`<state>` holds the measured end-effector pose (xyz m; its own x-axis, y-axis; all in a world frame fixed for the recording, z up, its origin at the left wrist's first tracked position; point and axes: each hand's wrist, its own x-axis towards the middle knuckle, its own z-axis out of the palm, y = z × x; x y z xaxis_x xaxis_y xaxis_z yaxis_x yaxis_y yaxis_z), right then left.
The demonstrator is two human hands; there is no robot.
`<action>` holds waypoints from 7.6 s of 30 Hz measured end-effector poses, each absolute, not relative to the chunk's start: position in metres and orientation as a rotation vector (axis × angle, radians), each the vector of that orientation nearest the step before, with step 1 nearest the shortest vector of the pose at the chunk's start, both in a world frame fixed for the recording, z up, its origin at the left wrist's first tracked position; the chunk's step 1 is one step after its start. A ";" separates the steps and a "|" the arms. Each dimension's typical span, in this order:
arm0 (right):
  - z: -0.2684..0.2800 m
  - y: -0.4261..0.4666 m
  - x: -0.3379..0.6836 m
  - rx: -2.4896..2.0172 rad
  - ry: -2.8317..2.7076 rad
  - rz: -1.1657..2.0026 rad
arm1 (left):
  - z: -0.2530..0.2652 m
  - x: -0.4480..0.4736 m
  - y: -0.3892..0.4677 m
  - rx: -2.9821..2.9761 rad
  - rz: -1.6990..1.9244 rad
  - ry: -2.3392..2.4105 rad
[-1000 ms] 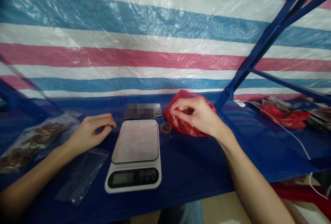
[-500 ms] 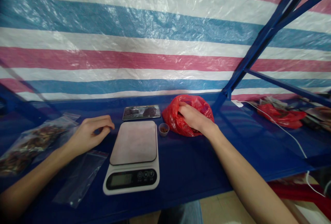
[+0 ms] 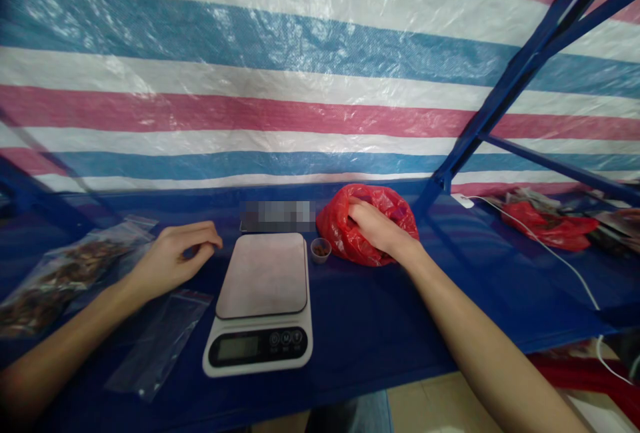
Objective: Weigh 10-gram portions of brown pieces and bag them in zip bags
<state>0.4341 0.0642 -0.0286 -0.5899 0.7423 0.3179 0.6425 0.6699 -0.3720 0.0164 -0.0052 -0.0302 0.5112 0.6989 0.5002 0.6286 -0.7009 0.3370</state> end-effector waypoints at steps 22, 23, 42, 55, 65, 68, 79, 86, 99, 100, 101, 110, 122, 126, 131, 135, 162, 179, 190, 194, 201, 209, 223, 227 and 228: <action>0.011 0.056 0.439 -1.004 -2.316 0.018 | -0.030 0.016 -0.004 2.643 0.937 1.177; 0.013 0.055 0.440 -0.999 -2.295 0.021 | -0.030 0.016 -0.004 2.641 0.938 1.179; 0.042 0.027 0.435 -0.994 -2.108 0.100 | -0.031 0.016 -0.003 2.607 0.920 1.192; 0.041 0.013 0.416 -0.953 -2.222 0.044 | -0.032 0.016 -0.001 2.620 0.889 1.197; 0.055 0.015 0.438 -1.036 -2.151 -0.092 | -0.034 0.015 0.000 2.619 0.899 1.186; 0.061 0.013 0.445 -1.064 -2.096 -0.154 | -0.033 0.015 -0.001 2.617 0.887 1.188; 0.058 -0.012 0.407 -0.874 -2.207 0.176 | -0.034 0.017 0.000 2.634 0.891 1.185; 0.034 -0.003 0.389 -0.776 -2.536 0.495 | -0.032 0.017 -0.001 2.639 0.886 1.172; 0.027 0.000 0.386 -0.899 -2.677 0.498 | -0.032 0.014 -0.002 2.634 0.888 1.183; 0.026 0.000 0.387 -0.907 -2.680 0.492 | -0.032 0.014 -0.002 2.633 0.888 1.180; 0.026 0.000 0.387 -0.914 -2.684 0.486 | -0.031 0.015 -0.003 2.634 0.889 1.178; 0.023 0.001 0.387 -0.925 -2.671 0.441 | -0.031 0.016 -0.002 2.632 0.890 1.184; 0.023 0.002 0.389 -0.947 -2.681 0.441 | -0.029 0.018 -0.003 2.630 0.876 1.186; 0.023 0.003 0.389 -0.938 -2.675 0.447 | -0.030 0.018 -0.003 2.636 0.882 1.177; 0.024 0.003 0.389 -0.937 -2.673 0.435 | -0.030 0.017 -0.002 2.635 0.884 1.173; 0.023 0.003 0.389 -0.923 -2.667 0.433 | -0.030 0.017 -0.002 2.635 0.891 1.168; 0.018 0.006 0.384 -0.884 -2.628 0.463 | -0.030 0.016 -0.002 2.644 0.883 1.185; 0.035 0.006 0.410 -0.981 -2.526 0.690 | -0.031 0.016 -0.002 2.633 0.853 1.196; 0.020 -0.006 0.413 -1.543 -2.627 1.323 | -0.030 0.018 0.000 2.622 0.833 1.216; 0.025 -0.005 0.413 -1.408 -2.628 1.212 | -0.030 0.018 -0.001 2.624 0.840 1.212; 0.030 0.004 0.401 -0.990 -2.462 0.771 | -0.032 0.017 -0.002 2.633 0.846 1.200; 0.036 0.004 0.397 -0.905 -2.485 0.582 | -0.029 0.016 -0.002 2.649 0.848 1.198; 0.007 0.045 0.451 -1.507 -2.550 0.119 | -0.029 0.018 -0.002 2.640 0.885 1.175; 0.006 0.041 0.437 -1.501 -2.551 0.116 | -0.027 0.019 -0.003 2.646 0.889 1.177; 0.008 0.040 0.435 -1.503 -2.551 0.133 | -0.026 0.019 -0.003 2.647 0.885 1.178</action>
<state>0.4350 0.0396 0.0079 -0.4739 0.8740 0.1074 0.8582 0.4858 -0.1662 0.0186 -0.0034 -0.0262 0.5282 0.7102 0.4655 0.6448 -0.6921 0.3244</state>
